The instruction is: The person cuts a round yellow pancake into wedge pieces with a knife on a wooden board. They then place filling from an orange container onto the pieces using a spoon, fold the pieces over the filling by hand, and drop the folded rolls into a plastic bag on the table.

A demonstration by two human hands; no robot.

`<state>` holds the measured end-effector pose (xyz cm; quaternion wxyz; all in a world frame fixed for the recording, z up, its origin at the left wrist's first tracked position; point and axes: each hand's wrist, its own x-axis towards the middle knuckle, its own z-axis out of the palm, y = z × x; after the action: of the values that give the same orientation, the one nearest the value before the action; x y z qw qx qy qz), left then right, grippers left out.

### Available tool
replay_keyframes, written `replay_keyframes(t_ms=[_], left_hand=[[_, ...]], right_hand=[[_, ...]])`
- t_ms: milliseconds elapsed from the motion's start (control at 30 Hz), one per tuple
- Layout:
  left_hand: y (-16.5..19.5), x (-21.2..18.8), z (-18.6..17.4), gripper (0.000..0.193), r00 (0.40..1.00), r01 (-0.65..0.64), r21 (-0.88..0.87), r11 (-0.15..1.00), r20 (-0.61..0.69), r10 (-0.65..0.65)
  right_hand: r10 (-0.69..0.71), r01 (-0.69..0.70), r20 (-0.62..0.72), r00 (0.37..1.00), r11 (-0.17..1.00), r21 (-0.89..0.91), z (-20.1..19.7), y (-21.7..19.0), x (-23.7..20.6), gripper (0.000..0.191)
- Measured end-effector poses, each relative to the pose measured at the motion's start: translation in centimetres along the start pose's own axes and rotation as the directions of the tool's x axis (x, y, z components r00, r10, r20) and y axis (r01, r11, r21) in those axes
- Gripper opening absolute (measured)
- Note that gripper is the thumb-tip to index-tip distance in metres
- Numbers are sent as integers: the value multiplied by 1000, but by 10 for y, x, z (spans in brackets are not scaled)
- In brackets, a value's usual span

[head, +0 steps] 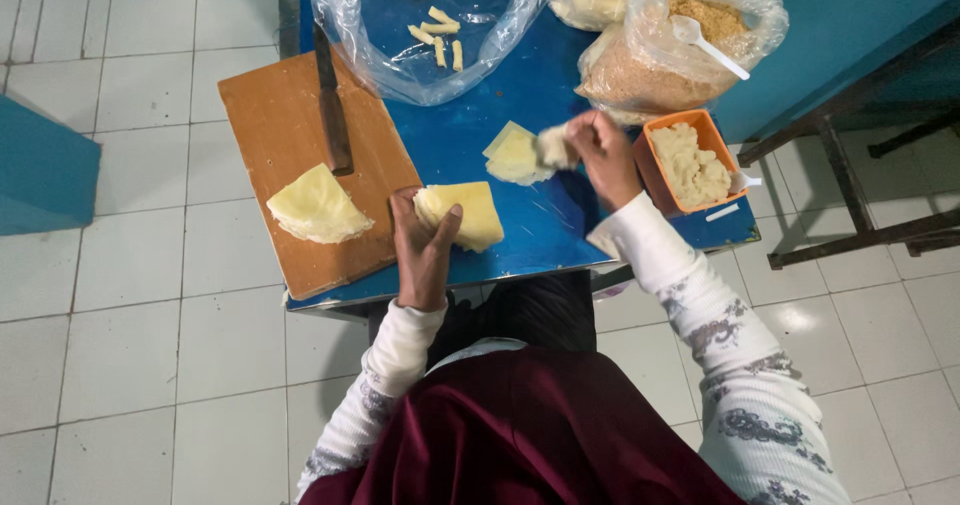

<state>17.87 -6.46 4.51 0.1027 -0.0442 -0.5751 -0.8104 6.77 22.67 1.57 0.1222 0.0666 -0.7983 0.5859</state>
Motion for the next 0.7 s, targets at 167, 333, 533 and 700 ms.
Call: replay_keyframes(t_ms=[167, 333, 533, 700], left_hand=[[6, 1, -7, 41, 997, 63, -15, 998, -44, -64], [6, 4, -14, 40, 998, 6, 38, 999, -70, -3], [3, 6, -13, 40, 999, -10, 12, 1000, -53, 11], [5, 7, -12, 41, 998, 20, -36, 999, -58, -22]], right_hand=[[-474, 500, 212, 855, 641, -583, 19, -27, -10, 7], [-575, 723, 464, 674, 383, -575, 35, -48, -44, 22], [-558, 719, 492, 668, 316, -618, 36, -50, -51, 30], [-510, 674, 457, 729, 420, -607, 36, -51, -52, 30]])
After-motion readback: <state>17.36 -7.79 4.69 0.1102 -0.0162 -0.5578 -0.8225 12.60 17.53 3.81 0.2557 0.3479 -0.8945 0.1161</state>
